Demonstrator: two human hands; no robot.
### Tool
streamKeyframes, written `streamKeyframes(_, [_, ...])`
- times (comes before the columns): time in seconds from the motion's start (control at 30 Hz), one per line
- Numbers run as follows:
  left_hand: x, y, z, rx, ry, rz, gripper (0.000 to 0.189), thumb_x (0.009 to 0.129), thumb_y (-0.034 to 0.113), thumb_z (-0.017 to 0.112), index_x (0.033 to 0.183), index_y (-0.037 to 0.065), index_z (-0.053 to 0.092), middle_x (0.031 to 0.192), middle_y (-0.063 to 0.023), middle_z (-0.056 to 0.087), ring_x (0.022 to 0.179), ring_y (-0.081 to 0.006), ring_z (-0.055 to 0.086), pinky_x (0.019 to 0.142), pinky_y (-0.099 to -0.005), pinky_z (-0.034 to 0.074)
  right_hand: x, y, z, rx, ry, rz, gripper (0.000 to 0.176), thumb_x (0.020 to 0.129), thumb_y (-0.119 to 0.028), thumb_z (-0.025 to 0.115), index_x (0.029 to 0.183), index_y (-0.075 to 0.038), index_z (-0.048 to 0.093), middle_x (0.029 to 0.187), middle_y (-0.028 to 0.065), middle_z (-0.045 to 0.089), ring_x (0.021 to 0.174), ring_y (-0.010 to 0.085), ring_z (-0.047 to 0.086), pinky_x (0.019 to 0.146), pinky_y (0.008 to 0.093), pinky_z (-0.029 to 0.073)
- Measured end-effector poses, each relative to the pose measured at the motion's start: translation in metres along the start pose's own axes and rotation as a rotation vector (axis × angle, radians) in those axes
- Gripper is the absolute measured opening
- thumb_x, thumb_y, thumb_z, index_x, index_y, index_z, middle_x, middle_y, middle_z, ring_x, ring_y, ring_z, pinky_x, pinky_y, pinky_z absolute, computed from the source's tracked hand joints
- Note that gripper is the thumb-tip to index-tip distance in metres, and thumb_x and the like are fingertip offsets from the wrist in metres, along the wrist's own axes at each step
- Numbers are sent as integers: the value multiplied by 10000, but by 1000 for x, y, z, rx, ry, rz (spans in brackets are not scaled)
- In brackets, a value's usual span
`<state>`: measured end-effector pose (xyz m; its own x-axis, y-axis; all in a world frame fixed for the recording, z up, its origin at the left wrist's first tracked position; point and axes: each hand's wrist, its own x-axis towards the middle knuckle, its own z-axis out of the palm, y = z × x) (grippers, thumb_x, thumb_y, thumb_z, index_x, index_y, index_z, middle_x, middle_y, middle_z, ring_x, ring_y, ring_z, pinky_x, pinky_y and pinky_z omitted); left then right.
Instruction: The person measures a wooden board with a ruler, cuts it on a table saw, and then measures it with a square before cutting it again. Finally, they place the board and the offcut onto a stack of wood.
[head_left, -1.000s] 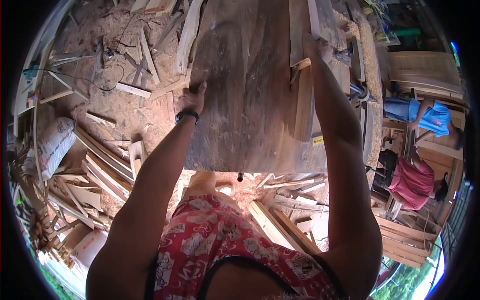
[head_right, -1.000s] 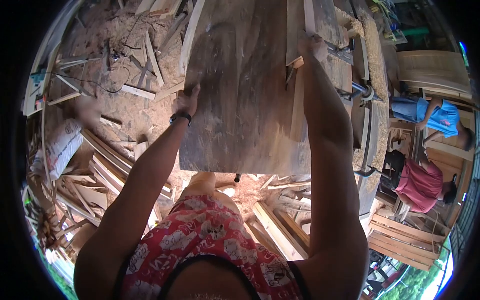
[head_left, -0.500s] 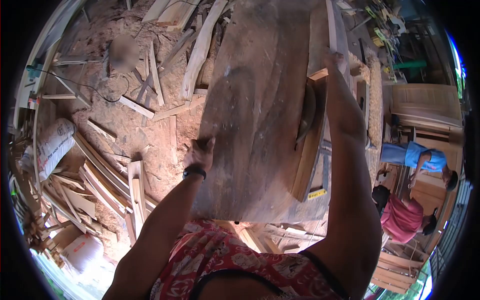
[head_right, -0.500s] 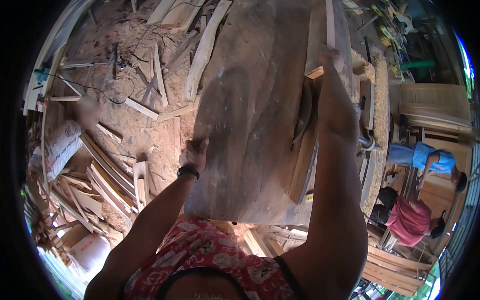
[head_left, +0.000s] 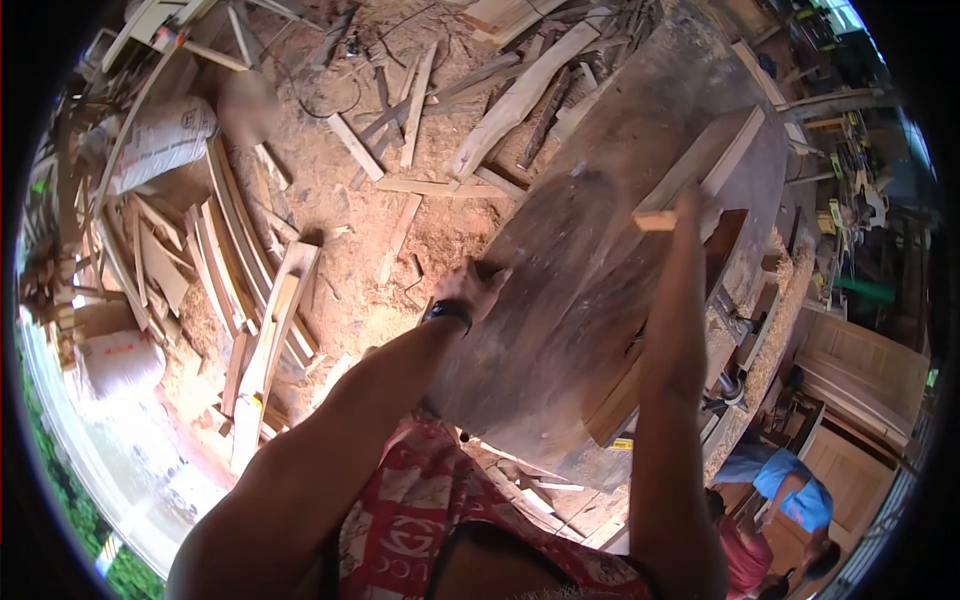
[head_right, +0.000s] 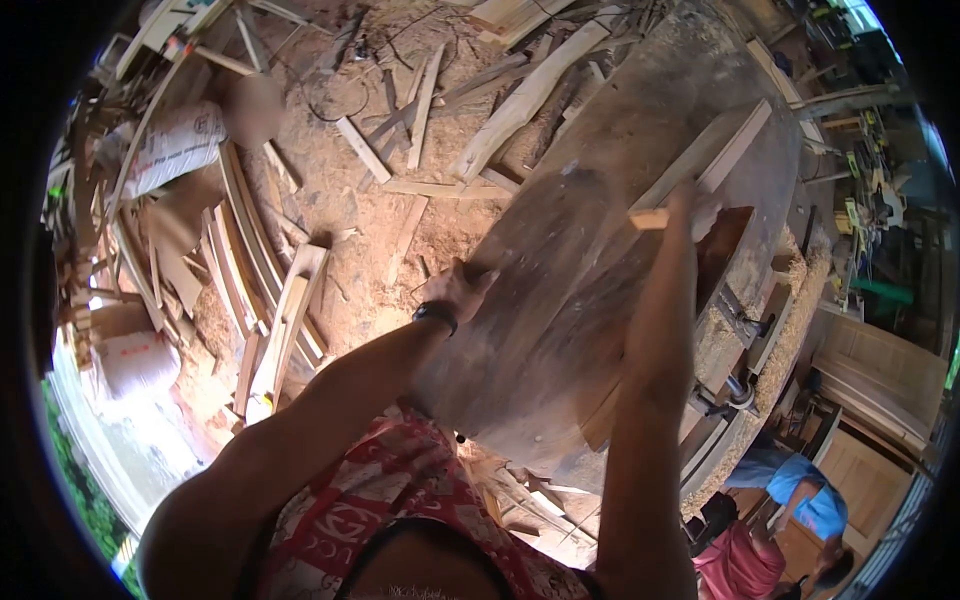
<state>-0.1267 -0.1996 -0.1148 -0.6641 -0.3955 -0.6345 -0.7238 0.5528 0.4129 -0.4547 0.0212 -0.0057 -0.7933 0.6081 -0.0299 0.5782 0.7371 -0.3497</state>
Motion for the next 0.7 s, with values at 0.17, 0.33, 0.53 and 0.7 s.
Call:
streamKeyframes(0.17, [4, -13, -3, -166, -29, 150, 938, 842, 728, 524, 1443, 28, 354, 1329, -228, 565, 1188, -386, 582, 1014, -485, 436, -181, 74, -23, -1, -78, -153, 679, 881, -533, 594, 1187, 64, 493, 1139, 251, 588, 1085, 403, 607, 915, 514, 497])
streamKeyframes(0.33, [-42, -13, -26, -349, 129, 673, 1031, 805, 666, 657, 1498, -3, 289, 1509, -263, 361, 1374, -351, 419, 1115, -427, 368, -353, 201, -18, 193, -31, -338, 722, 916, -553, 554, 1298, 47, 429, 1216, 269, 531, 1147, 437, 540, 917, 503, 468])
streamKeyframes(0.53, [-101, -82, -18, -498, -303, 626, 1058, 774, 681, 671, 1517, 35, 284, 1506, -274, 377, 1409, -369, 361, 1147, -470, 314, -459, 240, -61, 573, -234, -414, 877, 908, -507, 627, 1446, 95, 286, 1397, 325, 423, 1307, 424, 420, 1073, 473, 338])
streamKeyframes(0.7, [-71, -186, -8, -589, -188, 517, 475, 902, 291, 637, 1265, 7, 529, 1184, -168, 642, 1055, -266, 609, 918, -414, 485, -438, 255, -58, 191, -343, -391, 839, 757, -327, 760, 1417, 14, 372, 1224, 309, 571, 1073, 430, 604, 871, 459, 501])
